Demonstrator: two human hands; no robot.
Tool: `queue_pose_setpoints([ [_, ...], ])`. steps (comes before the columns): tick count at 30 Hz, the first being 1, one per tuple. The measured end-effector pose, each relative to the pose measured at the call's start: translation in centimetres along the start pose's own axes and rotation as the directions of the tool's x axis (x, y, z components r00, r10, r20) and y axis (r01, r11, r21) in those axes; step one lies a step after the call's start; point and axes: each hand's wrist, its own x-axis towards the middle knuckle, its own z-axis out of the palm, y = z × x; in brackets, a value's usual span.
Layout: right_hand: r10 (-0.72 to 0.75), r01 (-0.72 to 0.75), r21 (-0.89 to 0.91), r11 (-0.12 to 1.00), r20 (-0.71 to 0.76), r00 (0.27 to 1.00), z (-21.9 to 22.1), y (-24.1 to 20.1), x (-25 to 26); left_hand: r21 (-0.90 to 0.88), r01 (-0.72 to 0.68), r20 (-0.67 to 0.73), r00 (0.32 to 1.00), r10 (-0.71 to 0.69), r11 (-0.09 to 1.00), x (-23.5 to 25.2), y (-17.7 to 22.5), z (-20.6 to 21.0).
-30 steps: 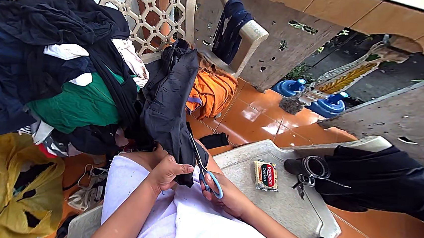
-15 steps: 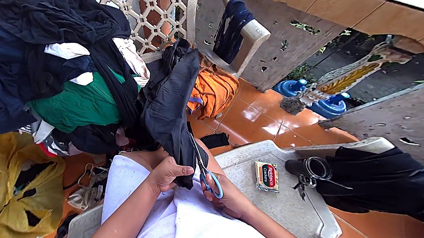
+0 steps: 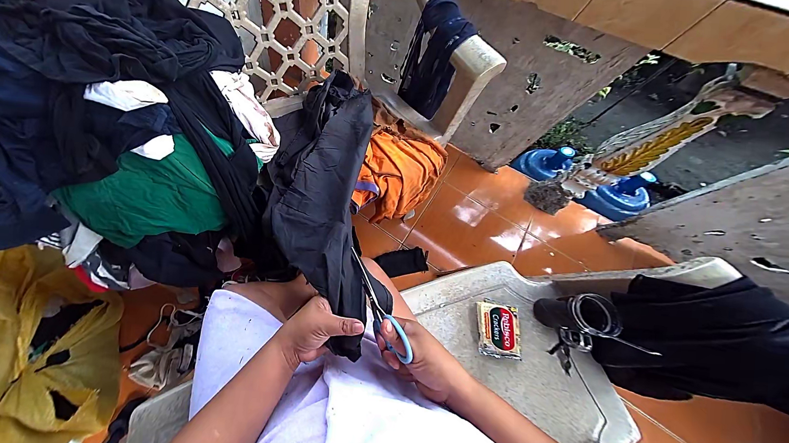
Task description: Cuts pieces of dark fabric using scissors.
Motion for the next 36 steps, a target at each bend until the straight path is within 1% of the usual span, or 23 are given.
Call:
queue_pose_setpoints([
  [4, 0.013, -0.013, 0.018, 1.0, -0.001, 1.0, 0.0, 0.5, 0.1, -0.005, 0.004, 0.006, 1.0, -0.004, 1.0, -0.1, -0.2, -0.4],
  [9, 0.068, -0.07, 0.029, 0.997, 0.049, 0.996, -0.2, 0.2, 0.8, 0.011, 0.024, 0.044, 0.999, -0.025, 1.0, -0.2, -0.8, -0.8],
  [14, 0.07, -0.071, 0.01, 0.997, 0.042, 0.997, 0.1, -0.7, 1.5, 0.012, 0.029, 0.052, 0.998, -0.03, 1.0, -0.2, -0.8, -0.7],
  [20, 0.018, -0.016, 0.045, 0.999, -0.035, 0.999, 0.6, -0.4, 1.5, 0.001, 0.03, 0.052, 0.998, -0.03, 1.0, -0.2, -1.0, -0.9],
  [25, 0.052, -0.052, 0.086, 0.995, -0.004, 0.999, 0.5, -0.5, 1.6, -0.004, 0.031, 0.06, 0.998, -0.031, 1.0, -0.3, -1.1, -1.1],
  [29, 0.097, -0.098, 0.041, 0.994, 0.025, 0.995, 0.2, -1.2, 2.3, -0.006, 0.038, 0.081, 0.996, -0.038, 0.999, -0.3, -1.3, -1.1],
  [33, 0.093, -0.093, 0.039, 0.995, 0.013, 0.996, 0.3, -1.6, 2.6, -0.015, 0.032, 0.068, 0.997, -0.031, 0.999, -0.4, -1.2, -1.1],
  [36, 0.063, -0.063, 0.038, 0.997, -0.007, 0.998, 0.5, -1.6, 2.6, -0.01, 0.033, 0.057, 0.998, -0.032, 0.999, -0.5, -1.2, -1.0],
])
